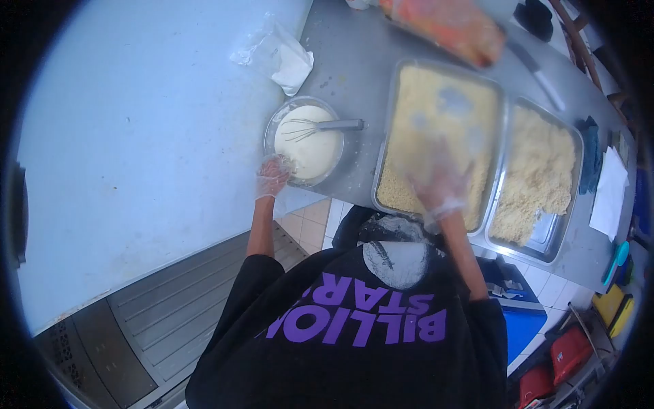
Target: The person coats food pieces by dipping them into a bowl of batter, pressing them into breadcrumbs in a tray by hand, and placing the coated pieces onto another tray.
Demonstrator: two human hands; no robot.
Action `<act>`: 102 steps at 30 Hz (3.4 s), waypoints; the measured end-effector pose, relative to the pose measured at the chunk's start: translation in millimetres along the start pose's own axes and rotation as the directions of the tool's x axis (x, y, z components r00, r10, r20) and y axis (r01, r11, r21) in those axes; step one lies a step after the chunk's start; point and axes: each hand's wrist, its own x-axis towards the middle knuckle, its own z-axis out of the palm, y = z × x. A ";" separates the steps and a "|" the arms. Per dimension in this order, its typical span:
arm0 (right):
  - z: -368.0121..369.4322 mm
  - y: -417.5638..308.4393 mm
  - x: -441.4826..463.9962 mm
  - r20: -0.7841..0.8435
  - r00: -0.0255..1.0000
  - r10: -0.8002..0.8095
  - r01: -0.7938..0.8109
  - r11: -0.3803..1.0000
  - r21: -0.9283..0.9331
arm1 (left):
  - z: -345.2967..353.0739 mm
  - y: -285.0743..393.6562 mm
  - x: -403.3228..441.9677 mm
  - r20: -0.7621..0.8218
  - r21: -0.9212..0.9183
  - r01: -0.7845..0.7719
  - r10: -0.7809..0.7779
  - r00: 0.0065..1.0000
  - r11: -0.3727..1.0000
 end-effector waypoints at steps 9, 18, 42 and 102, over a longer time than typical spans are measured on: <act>22.6 -7.7 -14.8 0.202 0.970 -0.136 0.153 0.986 -0.072 | 48.9 -12.4 11.0 0.054 0.143 -0.210 0.204 0.977 0.967; 51.7 2.9 23.2 0.288 0.909 -0.300 0.366 0.905 -0.215 | 28.8 5.2 12.0 0.029 0.028 -0.148 0.147 0.989 0.989; 61.0 64.3 22.0 -0.268 0.958 0.107 -0.142 0.983 -0.114 | -65.4 7.1 -0.6 -0.108 -0.422 -0.189 0.158 0.982 0.887; 32.2 32.5 34.7 0.029 0.998 0.053 -0.044 0.968 -0.246 | -133.5 51.6 5.5 -0.200 -0.226 -0.105 0.060 0.978 0.968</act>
